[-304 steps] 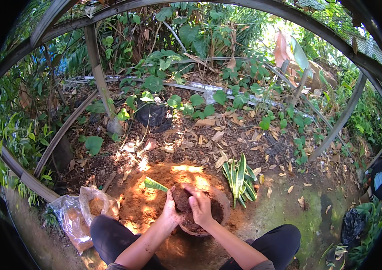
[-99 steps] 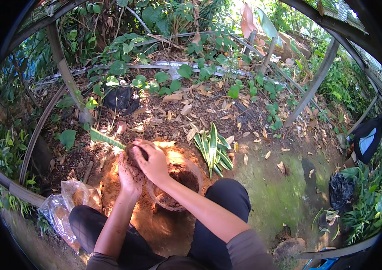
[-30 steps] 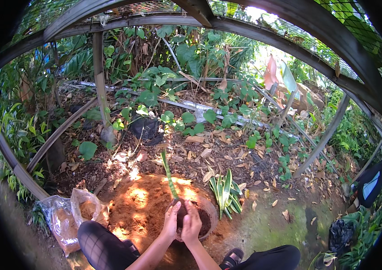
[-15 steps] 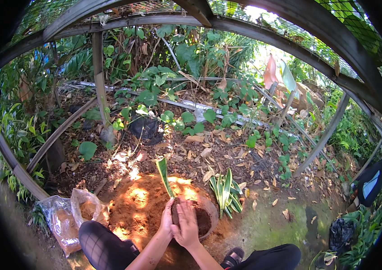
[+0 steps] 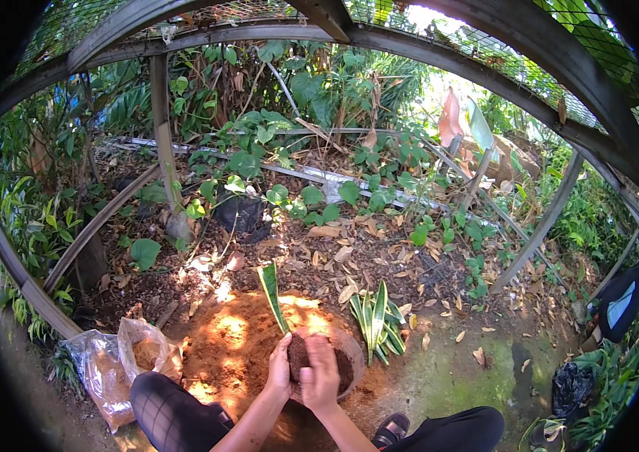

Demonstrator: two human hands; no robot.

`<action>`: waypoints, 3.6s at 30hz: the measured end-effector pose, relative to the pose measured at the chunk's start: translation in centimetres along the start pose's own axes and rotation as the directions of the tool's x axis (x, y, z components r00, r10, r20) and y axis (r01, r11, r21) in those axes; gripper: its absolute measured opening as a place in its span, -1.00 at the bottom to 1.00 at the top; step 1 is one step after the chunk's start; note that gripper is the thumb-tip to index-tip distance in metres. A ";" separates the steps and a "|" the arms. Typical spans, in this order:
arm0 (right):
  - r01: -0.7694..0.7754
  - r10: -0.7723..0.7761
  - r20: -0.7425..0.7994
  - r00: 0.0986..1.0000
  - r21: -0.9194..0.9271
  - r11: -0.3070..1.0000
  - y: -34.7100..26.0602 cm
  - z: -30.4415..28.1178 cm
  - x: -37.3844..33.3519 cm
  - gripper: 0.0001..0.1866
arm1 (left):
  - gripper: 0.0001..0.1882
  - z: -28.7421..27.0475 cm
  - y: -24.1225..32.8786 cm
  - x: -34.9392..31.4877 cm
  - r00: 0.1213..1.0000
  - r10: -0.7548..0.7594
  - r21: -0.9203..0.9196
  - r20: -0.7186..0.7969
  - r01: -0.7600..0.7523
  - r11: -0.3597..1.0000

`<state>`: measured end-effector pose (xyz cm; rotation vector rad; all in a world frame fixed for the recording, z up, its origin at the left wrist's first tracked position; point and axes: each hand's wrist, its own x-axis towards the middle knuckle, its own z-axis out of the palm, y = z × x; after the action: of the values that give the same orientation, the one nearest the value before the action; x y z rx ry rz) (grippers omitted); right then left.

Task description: The person packs soil around a plant cutting in a small pot, repeatedly adding and compressing soil by hand to secure the plant.

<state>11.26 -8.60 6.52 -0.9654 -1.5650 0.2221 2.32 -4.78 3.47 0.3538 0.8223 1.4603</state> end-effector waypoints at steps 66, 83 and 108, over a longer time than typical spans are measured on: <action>-0.035 0.035 -0.010 0.999 -0.034 0.999 -0.3 0.0 0.6 -0.48 | -0.69 0.7 1.1 -0.4 0.993 -0.034 0.000 0.112 0.034 0.999; -0.102 0.113 -0.147 0.983 0.081 0.992 -0.3 -0.3 0.7 -0.37 | -0.68 0.6 0.7 -0.3 0.988 -0.041 -0.197 0.149 0.070 0.978; -0.221 0.226 0.002 0.974 0.218 0.950 -0.5 -1.4 1.0 -0.34 | -0.49 1.0 1.4 -0.2 0.892 -0.153 -0.344 0.425 0.315 0.884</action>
<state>12.38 -8.74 7.94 -0.9671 -1.3764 0.5296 1.99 -4.56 5.17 0.2035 0.2183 1.2326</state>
